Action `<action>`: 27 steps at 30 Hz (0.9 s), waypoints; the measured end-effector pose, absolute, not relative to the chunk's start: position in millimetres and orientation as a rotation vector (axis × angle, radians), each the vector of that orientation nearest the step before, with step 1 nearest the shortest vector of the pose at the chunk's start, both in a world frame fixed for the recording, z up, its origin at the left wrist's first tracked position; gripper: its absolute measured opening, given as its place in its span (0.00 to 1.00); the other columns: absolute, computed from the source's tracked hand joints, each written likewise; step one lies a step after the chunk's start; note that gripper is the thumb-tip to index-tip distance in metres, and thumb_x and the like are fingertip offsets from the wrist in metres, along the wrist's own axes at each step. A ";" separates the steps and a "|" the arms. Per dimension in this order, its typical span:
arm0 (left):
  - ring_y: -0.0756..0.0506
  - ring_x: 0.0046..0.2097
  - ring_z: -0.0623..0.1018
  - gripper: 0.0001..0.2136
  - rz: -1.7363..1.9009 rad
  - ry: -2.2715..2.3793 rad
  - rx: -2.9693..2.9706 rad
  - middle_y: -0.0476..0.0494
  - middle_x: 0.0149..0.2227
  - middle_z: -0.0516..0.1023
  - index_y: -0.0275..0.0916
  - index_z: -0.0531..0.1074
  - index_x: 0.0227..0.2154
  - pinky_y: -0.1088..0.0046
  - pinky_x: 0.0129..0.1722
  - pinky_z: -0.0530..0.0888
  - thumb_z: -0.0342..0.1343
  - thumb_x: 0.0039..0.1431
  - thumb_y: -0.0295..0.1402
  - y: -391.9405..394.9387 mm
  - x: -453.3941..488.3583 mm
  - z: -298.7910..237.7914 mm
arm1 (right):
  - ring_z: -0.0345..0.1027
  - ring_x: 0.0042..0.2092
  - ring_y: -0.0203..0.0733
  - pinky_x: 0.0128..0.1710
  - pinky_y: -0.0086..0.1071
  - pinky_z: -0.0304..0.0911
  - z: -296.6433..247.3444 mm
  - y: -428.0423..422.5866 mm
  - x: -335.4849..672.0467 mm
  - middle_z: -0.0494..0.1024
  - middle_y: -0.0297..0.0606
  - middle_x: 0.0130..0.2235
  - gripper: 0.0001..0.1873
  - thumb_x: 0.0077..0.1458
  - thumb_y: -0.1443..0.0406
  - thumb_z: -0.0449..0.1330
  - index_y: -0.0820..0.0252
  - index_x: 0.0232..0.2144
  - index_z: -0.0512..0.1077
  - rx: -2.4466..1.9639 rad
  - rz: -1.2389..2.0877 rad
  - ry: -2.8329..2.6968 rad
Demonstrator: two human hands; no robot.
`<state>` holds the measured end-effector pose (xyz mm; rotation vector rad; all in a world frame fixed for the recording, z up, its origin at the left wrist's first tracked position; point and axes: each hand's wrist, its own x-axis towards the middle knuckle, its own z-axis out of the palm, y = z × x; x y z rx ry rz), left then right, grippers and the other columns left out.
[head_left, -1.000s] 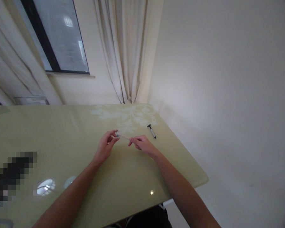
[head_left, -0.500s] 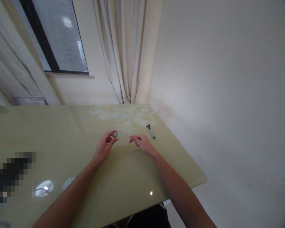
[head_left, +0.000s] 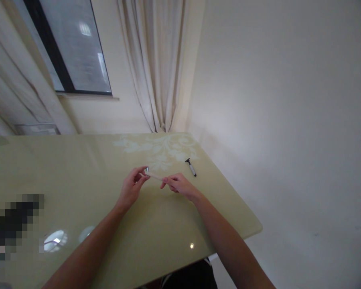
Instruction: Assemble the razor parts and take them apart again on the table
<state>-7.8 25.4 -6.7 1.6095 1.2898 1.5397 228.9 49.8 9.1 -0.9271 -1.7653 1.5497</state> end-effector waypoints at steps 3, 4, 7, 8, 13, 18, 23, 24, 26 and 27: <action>0.52 0.27 0.67 0.18 1.538 1.278 1.613 0.50 0.34 0.72 0.41 0.76 0.48 0.75 0.27 0.66 0.63 0.57 0.41 26.2 -8.5 -8.9 | 0.45 0.22 0.31 0.24 0.30 0.41 7.5 51.4 228.9 0.55 0.25 0.19 0.29 0.61 0.43 0.59 0.65 0.34 0.81 -1.017 1.434 -1.752; 0.52 0.27 0.67 0.17 1.536 1.276 1.618 0.50 0.34 0.72 0.41 0.76 0.48 0.75 0.27 0.66 0.63 0.57 0.41 26.6 -8.8 -9.6 | 0.45 0.22 0.31 0.24 0.30 0.41 7.4 51.8 229.4 0.55 0.25 0.19 0.30 0.61 0.43 0.58 0.65 0.34 0.81 -1.042 1.393 -1.742; 0.52 0.27 0.67 0.17 1.534 1.278 1.617 0.50 0.34 0.72 0.41 0.76 0.48 0.75 0.27 0.65 0.63 0.58 0.41 27.8 -9.3 -11.2 | 0.43 0.23 0.32 0.24 0.29 0.41 8.9 51.4 230.6 0.53 0.24 0.19 0.30 0.61 0.42 0.58 0.65 0.34 0.81 -1.004 1.445 -1.755; 0.52 0.27 0.67 0.17 1.538 1.278 1.612 0.50 0.34 0.72 0.41 0.76 0.49 0.75 0.27 0.65 0.63 0.58 0.41 28.3 -9.4 -11.6 | 0.43 0.22 0.31 0.24 0.29 0.41 9.5 50.8 230.5 0.53 0.24 0.19 0.30 0.60 0.42 0.58 0.65 0.34 0.80 -0.970 1.497 -1.770; 0.53 0.26 0.66 0.18 1.540 1.271 1.609 0.51 0.33 0.72 0.40 0.76 0.49 0.76 0.26 0.65 0.63 0.57 0.41 30.3 -9.7 -14.0 | 0.44 0.22 0.31 0.24 0.30 0.41 8.1 51.1 228.3 0.54 0.24 0.19 0.29 0.61 0.43 0.59 0.65 0.34 0.81 -1.019 1.404 -1.752; 0.53 0.26 0.66 0.18 1.533 1.262 1.617 0.50 0.34 0.72 0.40 0.76 0.49 0.76 0.26 0.65 0.63 0.58 0.42 28.8 -9.3 -12.9 | 0.44 0.22 0.31 0.24 0.29 0.41 4.8 53.3 230.4 0.54 0.24 0.19 0.29 0.62 0.43 0.59 0.65 0.35 0.81 -0.954 1.487 -1.794; 0.53 0.26 0.66 0.18 1.527 1.261 1.620 0.50 0.34 0.72 0.40 0.76 0.48 0.76 0.26 0.65 0.63 0.57 0.41 27.8 -7.9 -10.3 | 0.45 0.22 0.31 0.24 0.29 0.41 4.7 54.8 229.7 0.55 0.25 0.19 0.30 0.61 0.43 0.58 0.65 0.34 0.81 -1.024 1.362 -1.774; 0.53 0.26 0.66 0.18 1.521 1.260 1.620 0.50 0.34 0.72 0.40 0.76 0.48 0.76 0.26 0.65 0.62 0.57 0.41 28.0 -7.8 -10.3 | 0.44 0.22 0.31 0.24 0.30 0.41 5.1 54.9 229.7 0.55 0.25 0.19 0.30 0.61 0.43 0.58 0.66 0.34 0.81 -1.045 1.330 -1.749; 0.53 0.26 0.66 0.17 1.512 1.261 1.616 0.50 0.34 0.72 0.40 0.76 0.48 0.76 0.26 0.65 0.62 0.58 0.41 28.4 -8.1 -11.2 | 0.44 0.22 0.31 0.24 0.29 0.41 6.0 54.3 229.8 0.54 0.24 0.19 0.30 0.61 0.43 0.59 0.65 0.34 0.81 -1.030 1.373 -1.739; 0.53 0.26 0.66 0.18 1.514 1.263 1.613 0.51 0.34 0.72 0.41 0.76 0.49 0.76 0.26 0.65 0.62 0.58 0.41 28.6 -8.4 -11.9 | 0.44 0.22 0.31 0.24 0.29 0.41 6.3 53.8 229.8 0.54 0.24 0.19 0.30 0.61 0.43 0.59 0.65 0.35 0.81 -0.996 1.435 -1.757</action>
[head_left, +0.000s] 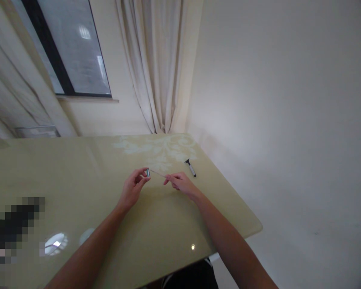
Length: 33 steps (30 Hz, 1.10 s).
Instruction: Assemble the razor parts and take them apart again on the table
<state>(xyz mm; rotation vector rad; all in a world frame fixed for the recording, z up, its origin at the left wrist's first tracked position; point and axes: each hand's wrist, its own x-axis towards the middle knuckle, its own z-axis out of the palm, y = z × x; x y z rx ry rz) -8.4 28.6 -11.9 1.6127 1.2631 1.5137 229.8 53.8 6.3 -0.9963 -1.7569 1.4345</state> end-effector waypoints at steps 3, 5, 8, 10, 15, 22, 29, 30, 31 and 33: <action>0.53 0.26 0.66 0.18 1.524 1.262 1.607 0.51 0.34 0.71 0.41 0.76 0.49 0.76 0.25 0.64 0.63 0.57 0.41 28.8 -9.6 -13.9 | 0.44 0.21 0.31 0.24 0.29 0.42 5.5 53.1 229.2 0.54 0.24 0.18 0.29 0.61 0.43 0.59 0.65 0.35 0.81 -0.920 1.542 -1.808; 0.53 0.26 0.66 0.18 1.522 1.258 1.613 0.51 0.33 0.71 0.41 0.76 0.49 0.76 0.26 0.65 0.63 0.57 0.41 28.6 -10.1 -14.3 | 0.44 0.21 0.31 0.23 0.30 0.41 4.6 53.9 229.1 0.54 0.24 0.18 0.29 0.61 0.44 0.59 0.65 0.34 0.81 -0.973 1.449 -1.785; 0.53 0.27 0.66 0.18 1.518 1.259 1.621 0.50 0.34 0.72 0.41 0.76 0.49 0.76 0.26 0.65 0.62 0.58 0.41 28.1 -9.8 -13.3 | 0.44 0.22 0.31 0.23 0.30 0.41 5.0 54.8 230.3 0.54 0.24 0.19 0.30 0.61 0.43 0.59 0.66 0.33 0.81 -1.034 1.356 -1.738; 0.53 0.26 0.66 0.18 1.524 1.255 1.617 0.50 0.34 0.71 0.41 0.76 0.49 0.76 0.26 0.64 0.62 0.58 0.41 27.9 -9.3 -13.0 | 0.45 0.22 0.31 0.24 0.30 0.41 6.1 54.2 230.8 0.54 0.24 0.18 0.30 0.61 0.43 0.59 0.66 0.34 0.81 -0.974 1.443 -1.768; 0.52 0.27 0.67 0.18 1.532 1.247 1.606 0.50 0.34 0.71 0.41 0.76 0.49 0.76 0.27 0.66 0.63 0.57 0.42 28.0 -9.5 -15.2 | 0.45 0.22 0.31 0.24 0.29 0.42 5.3 53.9 229.6 0.54 0.24 0.18 0.31 0.61 0.42 0.58 0.66 0.36 0.81 -0.990 1.466 -1.797; 0.52 0.27 0.66 0.18 1.511 1.247 1.614 0.51 0.34 0.71 0.41 0.76 0.49 0.76 0.27 0.65 0.63 0.58 0.42 26.8 -9.8 -10.8 | 0.46 0.22 0.31 0.24 0.30 0.43 8.1 53.2 233.4 0.56 0.25 0.18 0.31 0.61 0.42 0.58 0.65 0.36 0.82 -0.938 1.510 -1.825; 0.52 0.27 0.68 0.18 1.507 1.247 1.625 0.50 0.34 0.72 0.41 0.76 0.49 0.75 0.27 0.66 0.62 0.59 0.41 27.9 -9.2 -11.6 | 0.45 0.22 0.31 0.24 0.30 0.41 6.6 55.1 233.7 0.55 0.24 0.18 0.31 0.60 0.42 0.59 0.66 0.34 0.81 -1.040 1.372 -1.705; 0.52 0.28 0.68 0.18 1.501 1.241 1.627 0.50 0.35 0.72 0.41 0.76 0.49 0.75 0.28 0.66 0.62 0.59 0.41 27.8 -9.3 -12.0 | 0.45 0.22 0.31 0.24 0.30 0.42 6.5 55.1 234.0 0.55 0.24 0.18 0.30 0.61 0.43 0.59 0.66 0.34 0.81 -1.007 1.413 -1.723; 0.52 0.28 0.68 0.18 1.497 1.235 1.629 0.50 0.35 0.72 0.41 0.76 0.50 0.75 0.28 0.66 0.62 0.59 0.41 27.5 -9.2 -12.2 | 0.45 0.21 0.31 0.24 0.30 0.42 6.4 54.9 234.2 0.55 0.24 0.18 0.30 0.61 0.43 0.59 0.66 0.35 0.81 -0.969 1.459 -1.755; 0.52 0.28 0.67 0.18 1.496 1.227 1.634 0.50 0.35 0.72 0.41 0.76 0.50 0.75 0.28 0.66 0.62 0.59 0.41 26.6 -8.3 -11.9 | 0.46 0.21 0.31 0.25 0.30 0.43 6.1 54.8 234.0 0.56 0.24 0.17 0.30 0.61 0.43 0.59 0.65 0.35 0.81 -0.935 1.491 -1.804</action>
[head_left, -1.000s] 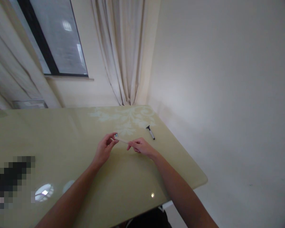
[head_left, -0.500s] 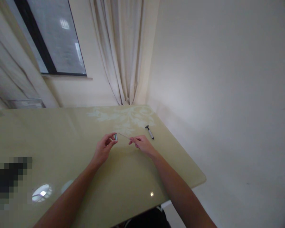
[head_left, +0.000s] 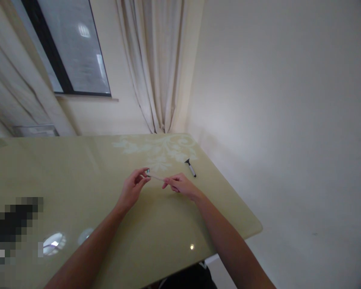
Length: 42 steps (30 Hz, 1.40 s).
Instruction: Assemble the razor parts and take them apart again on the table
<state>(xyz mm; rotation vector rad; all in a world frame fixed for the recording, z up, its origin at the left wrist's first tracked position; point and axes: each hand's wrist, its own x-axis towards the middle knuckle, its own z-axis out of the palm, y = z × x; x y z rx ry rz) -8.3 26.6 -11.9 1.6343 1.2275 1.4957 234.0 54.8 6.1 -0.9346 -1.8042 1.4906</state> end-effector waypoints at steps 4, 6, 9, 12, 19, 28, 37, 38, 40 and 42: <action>0.52 0.28 0.69 0.16 1.501 1.219 1.650 0.50 0.34 0.72 0.41 0.77 0.49 0.75 0.29 0.67 0.62 0.59 0.40 25.2 -4.5 -10.2 | 0.45 0.22 0.31 0.24 0.30 0.42 5.0 55.6 233.9 0.56 0.25 0.18 0.30 0.61 0.43 0.59 0.66 0.34 0.81 -1.042 1.358 -1.718; 0.52 0.28 0.68 0.16 1.504 1.218 1.653 0.50 0.34 0.72 0.41 0.77 0.48 0.75 0.29 0.67 0.62 0.59 0.40 25.4 -3.1 -10.0 | 0.45 0.22 0.31 0.24 0.30 0.42 5.2 55.5 234.5 0.55 0.25 0.18 0.31 0.61 0.43 0.59 0.66 0.35 0.81 -1.044 1.366 -1.706; 0.52 0.27 0.67 0.18 1.518 1.229 1.636 0.51 0.34 0.71 0.41 0.76 0.49 0.76 0.28 0.66 0.62 0.58 0.41 26.4 -3.0 -11.2 | 0.46 0.21 0.31 0.24 0.30 0.43 5.5 54.6 234.4 0.56 0.24 0.18 0.31 0.61 0.42 0.59 0.66 0.36 0.82 -0.961 1.483 -1.795; 0.52 0.27 0.67 0.18 1.526 1.236 1.643 0.51 0.34 0.71 0.40 0.76 0.49 0.76 0.28 0.66 0.62 0.58 0.40 27.7 -4.6 -12.8 | 0.45 0.21 0.31 0.24 0.30 0.43 3.8 55.6 232.9 0.56 0.25 0.18 0.31 0.61 0.42 0.59 0.66 0.36 0.82 -0.980 1.441 -1.807; 0.53 0.27 0.67 0.17 1.513 1.243 1.653 0.51 0.34 0.71 0.40 0.76 0.49 0.76 0.27 0.65 0.62 0.58 0.40 28.3 -6.5 -11.7 | 0.47 0.22 0.31 0.25 0.29 0.44 0.2 58.8 235.6 0.57 0.25 0.18 0.29 0.61 0.44 0.60 0.65 0.34 0.82 -0.961 1.467 -1.800; 0.52 0.28 0.69 0.17 1.499 1.218 1.656 0.50 0.34 0.72 0.40 0.76 0.50 0.75 0.29 0.66 0.62 0.59 0.40 30.2 -6.4 -17.1 | 0.45 0.21 0.30 0.24 0.30 0.42 6.3 57.3 237.0 0.56 0.25 0.18 0.29 0.60 0.44 0.60 0.66 0.33 0.82 -0.995 1.409 -1.714; 0.52 0.28 0.69 0.17 1.485 1.235 1.653 0.50 0.34 0.72 0.40 0.76 0.49 0.75 0.29 0.66 0.62 0.59 0.40 30.4 -6.5 -17.4 | 0.45 0.22 0.31 0.24 0.30 0.41 3.3 60.9 237.8 0.55 0.25 0.18 0.30 0.60 0.43 0.60 0.66 0.33 0.82 -1.073 1.313 -1.701; 0.52 0.28 0.69 0.17 1.488 1.233 1.654 0.50 0.34 0.72 0.40 0.76 0.49 0.75 0.28 0.66 0.62 0.59 0.40 30.4 -6.7 -17.7 | 0.45 0.22 0.31 0.24 0.30 0.42 4.2 60.7 239.3 0.55 0.25 0.18 0.30 0.60 0.43 0.60 0.66 0.33 0.82 -1.055 1.339 -1.721; 0.52 0.27 0.68 0.17 1.494 1.229 1.652 0.50 0.34 0.72 0.41 0.76 0.49 0.75 0.27 0.66 0.62 0.58 0.41 30.4 -7.1 -18.3 | 0.46 0.22 0.31 0.24 0.30 0.43 6.2 59.8 241.9 0.56 0.25 0.18 0.30 0.60 0.43 0.60 0.66 0.34 0.82 -0.988 1.447 -1.802; 0.52 0.27 0.67 0.18 1.498 1.225 1.650 0.50 0.35 0.72 0.41 0.76 0.49 0.75 0.27 0.65 0.62 0.58 0.41 30.2 -7.1 -18.6 | 0.47 0.22 0.31 0.24 0.30 0.44 6.6 59.4 242.1 0.56 0.25 0.18 0.29 0.60 0.44 0.60 0.66 0.35 0.83 -0.959 1.506 -1.857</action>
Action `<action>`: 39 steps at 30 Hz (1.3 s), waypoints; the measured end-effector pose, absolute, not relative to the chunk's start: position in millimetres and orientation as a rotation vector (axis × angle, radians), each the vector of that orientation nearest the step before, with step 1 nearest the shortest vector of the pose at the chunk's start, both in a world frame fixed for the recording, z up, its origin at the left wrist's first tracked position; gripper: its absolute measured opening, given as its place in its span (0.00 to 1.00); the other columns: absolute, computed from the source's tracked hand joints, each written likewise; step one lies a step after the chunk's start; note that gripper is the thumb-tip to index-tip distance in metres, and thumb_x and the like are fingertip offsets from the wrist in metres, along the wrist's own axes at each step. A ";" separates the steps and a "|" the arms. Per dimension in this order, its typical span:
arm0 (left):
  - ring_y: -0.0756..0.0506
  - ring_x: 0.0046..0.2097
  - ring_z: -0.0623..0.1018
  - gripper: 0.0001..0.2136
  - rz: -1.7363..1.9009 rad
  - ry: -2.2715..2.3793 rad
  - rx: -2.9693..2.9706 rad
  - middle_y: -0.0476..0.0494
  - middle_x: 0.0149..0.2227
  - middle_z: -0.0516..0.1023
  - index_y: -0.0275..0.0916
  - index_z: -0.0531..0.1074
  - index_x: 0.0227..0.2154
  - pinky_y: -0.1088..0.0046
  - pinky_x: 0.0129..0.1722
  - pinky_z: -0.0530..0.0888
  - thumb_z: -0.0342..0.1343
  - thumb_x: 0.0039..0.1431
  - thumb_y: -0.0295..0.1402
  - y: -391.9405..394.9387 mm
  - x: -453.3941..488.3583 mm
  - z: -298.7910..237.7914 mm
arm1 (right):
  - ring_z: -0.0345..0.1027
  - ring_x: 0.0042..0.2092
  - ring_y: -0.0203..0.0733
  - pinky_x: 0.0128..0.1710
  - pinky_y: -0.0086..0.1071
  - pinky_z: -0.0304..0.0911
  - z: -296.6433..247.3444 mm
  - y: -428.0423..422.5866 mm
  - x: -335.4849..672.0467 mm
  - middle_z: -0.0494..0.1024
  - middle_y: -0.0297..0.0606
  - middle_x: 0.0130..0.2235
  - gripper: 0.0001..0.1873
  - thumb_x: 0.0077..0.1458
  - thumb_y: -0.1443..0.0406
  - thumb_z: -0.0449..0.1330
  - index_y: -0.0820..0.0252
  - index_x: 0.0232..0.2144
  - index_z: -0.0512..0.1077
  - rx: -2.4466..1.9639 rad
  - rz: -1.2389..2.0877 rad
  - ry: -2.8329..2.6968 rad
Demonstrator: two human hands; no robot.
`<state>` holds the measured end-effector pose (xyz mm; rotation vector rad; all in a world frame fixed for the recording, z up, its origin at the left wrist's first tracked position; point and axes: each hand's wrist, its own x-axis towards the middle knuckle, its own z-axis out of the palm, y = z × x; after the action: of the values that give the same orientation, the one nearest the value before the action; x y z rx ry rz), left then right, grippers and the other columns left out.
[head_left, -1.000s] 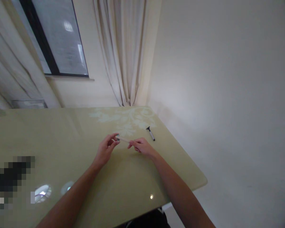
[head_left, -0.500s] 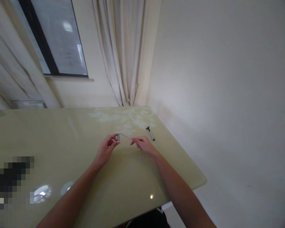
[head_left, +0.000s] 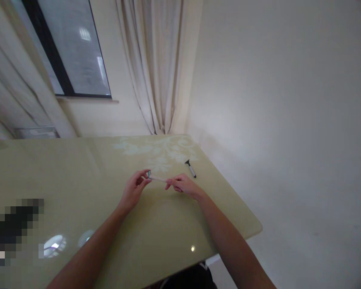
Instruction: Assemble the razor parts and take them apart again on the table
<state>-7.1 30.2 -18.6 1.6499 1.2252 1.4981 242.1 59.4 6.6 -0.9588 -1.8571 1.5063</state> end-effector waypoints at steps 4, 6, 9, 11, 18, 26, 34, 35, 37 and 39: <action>0.52 0.28 0.69 0.17 1.483 1.229 1.649 0.50 0.34 0.72 0.41 0.77 0.48 0.75 0.29 0.67 0.63 0.57 0.40 29.3 -5.3 -18.0 | 0.46 0.22 0.31 0.24 0.30 0.42 2.0 61.5 237.6 0.56 0.26 0.19 0.30 0.61 0.43 0.59 0.65 0.33 0.82 -1.119 1.261 -1.761; 0.52 0.28 0.69 0.17 1.479 1.225 1.650 0.50 0.34 0.72 0.40 0.77 0.48 0.74 0.29 0.67 0.62 0.57 0.40 28.6 -4.5 -17.0 | 0.46 0.22 0.31 0.24 0.30 0.42 1.2 62.2 238.4 0.56 0.26 0.19 0.30 0.61 0.43 0.59 0.65 0.33 0.82 -1.145 1.214 -1.738; 0.52 0.28 0.69 0.17 1.491 1.232 1.643 0.51 0.34 0.72 0.41 0.77 0.48 0.75 0.28 0.66 0.62 0.58 0.40 27.3 -4.4 -14.9 | 0.45 0.22 0.31 0.24 0.30 0.42 4.0 60.9 243.9 0.55 0.25 0.19 0.30 0.61 0.43 0.60 0.65 0.34 0.82 -1.021 1.407 -1.798; 0.52 0.28 0.69 0.17 1.491 1.233 1.645 0.50 0.34 0.72 0.41 0.76 0.49 0.75 0.28 0.66 0.62 0.58 0.41 26.7 -4.9 -13.9 | 0.44 0.22 0.31 0.24 0.30 0.41 5.6 60.1 246.2 0.55 0.25 0.18 0.30 0.60 0.43 0.60 0.65 0.35 0.83 -0.947 1.514 -1.856; 0.52 0.28 0.69 0.17 1.484 1.240 1.664 0.51 0.34 0.73 0.41 0.77 0.48 0.76 0.28 0.67 0.62 0.58 0.40 27.1 -5.7 -14.0 | 0.45 0.22 0.31 0.24 0.30 0.41 4.6 61.2 240.9 0.55 0.26 0.18 0.31 0.60 0.42 0.60 0.65 0.32 0.82 -1.122 1.250 -1.752; 0.51 0.28 0.69 0.17 1.473 1.230 1.672 0.50 0.34 0.73 0.41 0.76 0.48 0.75 0.29 0.67 0.62 0.58 0.40 27.4 -6.1 -16.7 | 0.44 0.22 0.31 0.24 0.30 0.40 6.1 60.5 243.3 0.54 0.25 0.18 0.32 0.59 0.41 0.60 0.65 0.33 0.83 -1.085 1.365 -1.860; 0.52 0.28 0.68 0.17 1.495 1.219 1.664 0.50 0.35 0.72 0.41 0.76 0.49 0.76 0.28 0.66 0.62 0.59 0.40 27.8 -5.9 -16.0 | 0.42 0.22 0.31 0.24 0.30 0.40 9.1 59.7 246.5 0.52 0.24 0.18 0.31 0.59 0.41 0.61 0.65 0.33 0.83 -0.986 1.489 -1.872; 0.52 0.28 0.69 0.17 1.498 1.216 1.660 0.50 0.34 0.72 0.41 0.77 0.49 0.76 0.28 0.67 0.62 0.59 0.40 27.8 -5.8 -16.6 | 0.43 0.22 0.31 0.24 0.30 0.41 9.1 59.7 246.4 0.52 0.24 0.18 0.31 0.59 0.41 0.61 0.65 0.33 0.83 -0.994 1.496 -1.886; 0.51 0.29 0.69 0.17 1.487 1.214 1.657 0.49 0.34 0.73 0.41 0.77 0.48 0.75 0.29 0.67 0.62 0.58 0.40 28.0 -5.6 -18.3 | 0.44 0.22 0.31 0.24 0.30 0.41 7.5 61.1 245.0 0.54 0.25 0.18 0.31 0.58 0.41 0.61 0.65 0.32 0.83 -1.085 1.381 -1.862; 0.51 0.30 0.70 0.16 1.470 1.216 1.662 0.49 0.34 0.73 0.41 0.77 0.48 0.75 0.30 0.68 0.63 0.58 0.40 28.3 -5.4 -19.9 | 0.45 0.22 0.31 0.24 0.30 0.41 5.1 63.3 243.8 0.55 0.26 0.19 0.32 0.59 0.41 0.60 0.65 0.32 0.83 -1.187 1.195 -1.781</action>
<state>-5.4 28.3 -19.9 1.6621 1.2162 1.4695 243.8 63.3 5.1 -1.1865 -1.7809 1.1953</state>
